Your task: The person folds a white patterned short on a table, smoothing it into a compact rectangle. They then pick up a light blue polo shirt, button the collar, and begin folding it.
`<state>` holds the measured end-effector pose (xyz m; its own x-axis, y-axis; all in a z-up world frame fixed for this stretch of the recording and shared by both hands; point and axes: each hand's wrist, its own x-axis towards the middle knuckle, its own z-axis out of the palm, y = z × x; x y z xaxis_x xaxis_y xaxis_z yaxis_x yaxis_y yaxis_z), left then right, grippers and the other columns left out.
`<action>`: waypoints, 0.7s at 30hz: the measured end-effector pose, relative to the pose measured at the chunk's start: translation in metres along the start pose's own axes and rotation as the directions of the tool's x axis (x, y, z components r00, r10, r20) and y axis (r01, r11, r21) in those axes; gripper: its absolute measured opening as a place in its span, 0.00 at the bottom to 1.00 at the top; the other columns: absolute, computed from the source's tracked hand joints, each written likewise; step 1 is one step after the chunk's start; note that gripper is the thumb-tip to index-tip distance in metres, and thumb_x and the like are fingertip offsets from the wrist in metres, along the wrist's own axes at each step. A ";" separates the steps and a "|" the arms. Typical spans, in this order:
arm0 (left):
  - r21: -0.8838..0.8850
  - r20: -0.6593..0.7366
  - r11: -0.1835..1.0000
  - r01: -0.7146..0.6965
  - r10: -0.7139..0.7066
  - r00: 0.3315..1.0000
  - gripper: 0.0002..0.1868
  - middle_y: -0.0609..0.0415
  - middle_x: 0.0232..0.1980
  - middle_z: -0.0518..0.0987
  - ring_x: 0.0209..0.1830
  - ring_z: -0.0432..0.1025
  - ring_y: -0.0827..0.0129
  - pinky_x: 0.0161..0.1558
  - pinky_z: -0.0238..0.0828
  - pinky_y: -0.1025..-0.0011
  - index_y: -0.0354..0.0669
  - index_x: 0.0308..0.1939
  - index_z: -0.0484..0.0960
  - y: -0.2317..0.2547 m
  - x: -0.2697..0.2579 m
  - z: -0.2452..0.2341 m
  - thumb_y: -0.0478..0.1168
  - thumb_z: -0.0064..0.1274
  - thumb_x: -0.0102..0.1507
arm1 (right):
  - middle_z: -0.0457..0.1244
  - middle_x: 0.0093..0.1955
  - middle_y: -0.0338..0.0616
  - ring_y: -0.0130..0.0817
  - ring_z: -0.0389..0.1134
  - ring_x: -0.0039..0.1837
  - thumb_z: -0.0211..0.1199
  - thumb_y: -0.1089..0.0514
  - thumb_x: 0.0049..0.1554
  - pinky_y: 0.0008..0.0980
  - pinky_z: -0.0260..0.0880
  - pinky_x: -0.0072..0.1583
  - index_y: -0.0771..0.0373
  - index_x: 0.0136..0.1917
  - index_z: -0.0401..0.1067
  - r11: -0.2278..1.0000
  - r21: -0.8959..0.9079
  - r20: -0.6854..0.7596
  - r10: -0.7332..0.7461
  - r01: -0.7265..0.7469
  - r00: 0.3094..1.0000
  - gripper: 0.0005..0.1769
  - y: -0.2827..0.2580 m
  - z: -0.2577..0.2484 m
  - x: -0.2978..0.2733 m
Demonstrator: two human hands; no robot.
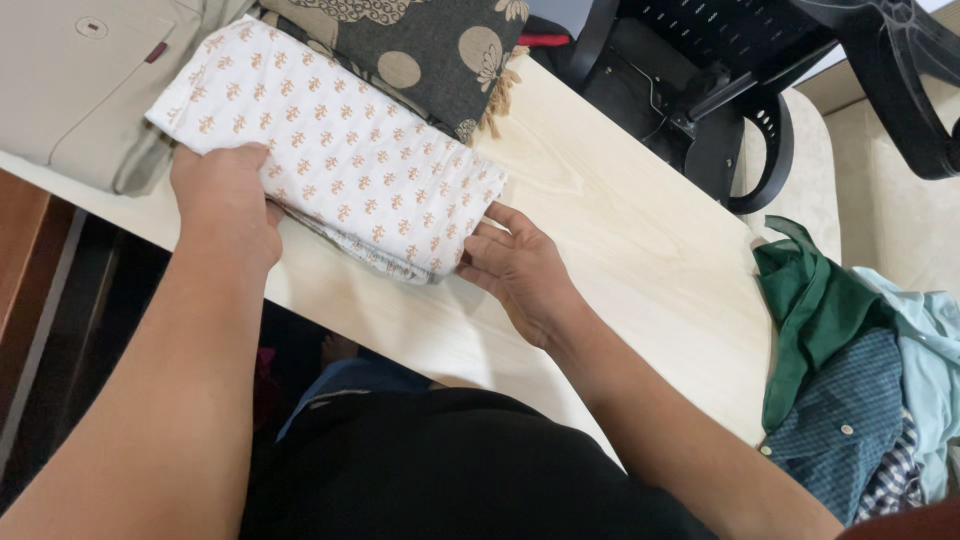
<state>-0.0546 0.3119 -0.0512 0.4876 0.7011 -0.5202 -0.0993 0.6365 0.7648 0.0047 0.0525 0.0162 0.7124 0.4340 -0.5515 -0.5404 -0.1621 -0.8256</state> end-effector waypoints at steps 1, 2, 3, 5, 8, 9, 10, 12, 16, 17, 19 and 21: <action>-0.015 0.029 1.000 0.003 -0.003 1.000 0.27 0.49 0.60 0.80 0.55 0.81 0.61 0.48 0.82 0.60 0.45 0.66 0.68 0.000 0.000 0.000 0.26 0.47 0.62 | 0.66 0.62 0.56 0.43 0.70 0.62 0.57 0.65 0.58 0.47 0.68 0.69 0.67 0.75 0.52 1.000 -0.005 -0.013 0.008 -0.008 1.000 0.34 -0.001 0.001 0.000; -0.030 0.056 1.000 0.001 0.001 0.998 0.27 0.49 0.61 0.80 0.56 0.81 0.61 0.48 0.83 0.59 0.45 0.66 0.69 0.002 0.000 -0.001 0.26 0.47 0.62 | 0.66 0.61 0.56 0.43 0.71 0.62 0.56 0.65 0.58 0.46 0.67 0.68 0.67 0.75 0.53 1.000 -0.009 -0.020 0.014 -0.014 1.000 0.33 -0.002 0.004 0.001; -0.045 0.083 0.999 0.000 0.004 0.997 0.27 0.49 0.61 0.80 0.56 0.82 0.61 0.49 0.84 0.59 0.45 0.66 0.69 0.004 0.000 -0.002 0.26 0.46 0.62 | 0.67 0.61 0.56 0.42 0.71 0.61 0.56 0.65 0.58 0.45 0.67 0.67 0.67 0.74 0.53 1.000 -0.013 -0.027 0.020 -0.020 0.999 0.32 -0.003 0.006 0.002; 0.009 0.096 1.000 0.015 -0.016 0.995 0.27 0.50 0.62 0.81 0.57 0.81 0.62 0.49 0.83 0.59 0.45 0.66 0.70 0.008 0.000 -0.005 0.26 0.47 0.62 | 0.66 0.61 0.56 0.42 0.71 0.61 0.55 0.65 0.59 0.45 0.67 0.67 0.67 0.74 0.54 1.000 0.015 -0.038 0.019 -0.019 0.999 0.31 -0.004 0.010 0.001; 0.055 0.101 0.997 0.047 -0.052 0.994 0.27 0.50 0.62 0.81 0.57 0.80 0.62 0.50 0.83 0.58 0.46 0.66 0.71 0.012 0.000 -0.006 0.27 0.48 0.62 | 0.67 0.62 0.56 0.43 0.72 0.61 0.54 0.63 0.60 0.45 0.67 0.67 0.66 0.72 0.57 0.998 0.060 -0.078 0.027 -0.022 0.997 0.28 -0.004 0.015 -0.002; 0.066 0.100 0.996 0.057 -0.063 0.993 0.27 0.51 0.62 0.81 0.56 0.80 0.62 0.50 0.83 0.58 0.46 0.65 0.70 0.014 0.001 -0.006 0.28 0.48 0.62 | 0.67 0.61 0.56 0.43 0.72 0.62 0.53 0.62 0.60 0.44 0.67 0.67 0.66 0.72 0.58 0.997 0.078 -0.094 0.031 -0.023 0.995 0.27 -0.004 0.017 -0.002; 0.073 0.102 0.996 0.058 -0.065 0.993 0.27 0.51 0.62 0.80 0.57 0.80 0.63 0.51 0.82 0.58 0.47 0.65 0.70 0.016 0.001 -0.006 0.28 0.48 0.62 | 0.67 0.62 0.55 0.43 0.71 0.62 0.53 0.60 0.61 0.44 0.68 0.67 0.66 0.72 0.59 0.995 0.094 -0.095 0.026 -0.017 0.995 0.27 -0.004 0.019 -0.003; 0.086 0.107 0.994 0.063 -0.072 0.992 0.26 0.53 0.63 0.80 0.58 0.79 0.64 0.51 0.81 0.58 0.49 0.66 0.70 0.017 0.001 -0.007 0.29 0.47 0.63 | 0.66 0.62 0.53 0.43 0.71 0.62 0.53 0.57 0.63 0.45 0.70 0.67 0.67 0.72 0.60 0.992 0.126 -0.099 0.018 -0.005 0.995 0.26 -0.003 0.021 -0.003; 0.052 0.066 0.996 0.077 -0.080 0.995 0.24 0.53 0.62 0.80 0.57 0.79 0.64 0.53 0.82 0.57 0.49 0.66 0.69 0.016 0.001 -0.008 0.32 0.47 0.64 | 0.67 0.62 0.55 0.42 0.71 0.62 0.55 0.59 0.61 0.43 0.70 0.66 0.68 0.72 0.59 0.996 0.078 -0.091 -0.039 0.046 0.995 0.27 0.005 0.021 -0.001; 0.063 0.043 0.995 0.083 -0.085 0.995 0.25 0.53 0.62 0.79 0.57 0.78 0.65 0.53 0.80 0.57 0.49 0.66 0.68 0.017 0.002 -0.007 0.33 0.47 0.64 | 0.67 0.62 0.55 0.42 0.71 0.61 0.56 0.60 0.61 0.44 0.71 0.66 0.69 0.72 0.59 0.996 0.067 -0.088 -0.052 0.058 0.995 0.27 0.008 0.021 0.001; 0.129 -0.037 0.991 0.027 -0.023 0.999 0.27 0.49 0.63 0.76 0.59 0.75 0.63 0.58 0.76 0.59 0.43 0.67 0.63 0.016 0.003 -0.001 0.33 0.48 0.64 | 0.67 0.61 0.55 0.41 0.71 0.61 0.58 0.61 0.61 0.43 0.73 0.66 0.69 0.72 0.59 0.996 0.055 -0.102 -0.059 0.065 0.993 0.28 0.013 0.020 0.004; 0.248 -0.138 0.964 -0.092 0.129 0.982 0.32 0.41 0.66 0.71 0.65 0.71 0.59 0.66 0.71 0.63 0.32 0.69 0.54 0.015 0.002 0.009 0.32 0.51 0.65 | 0.67 0.60 0.54 0.40 0.71 0.60 0.58 0.62 0.60 0.42 0.74 0.65 0.70 0.72 0.59 0.997 0.057 -0.131 -0.050 0.058 0.990 0.28 0.017 0.022 0.008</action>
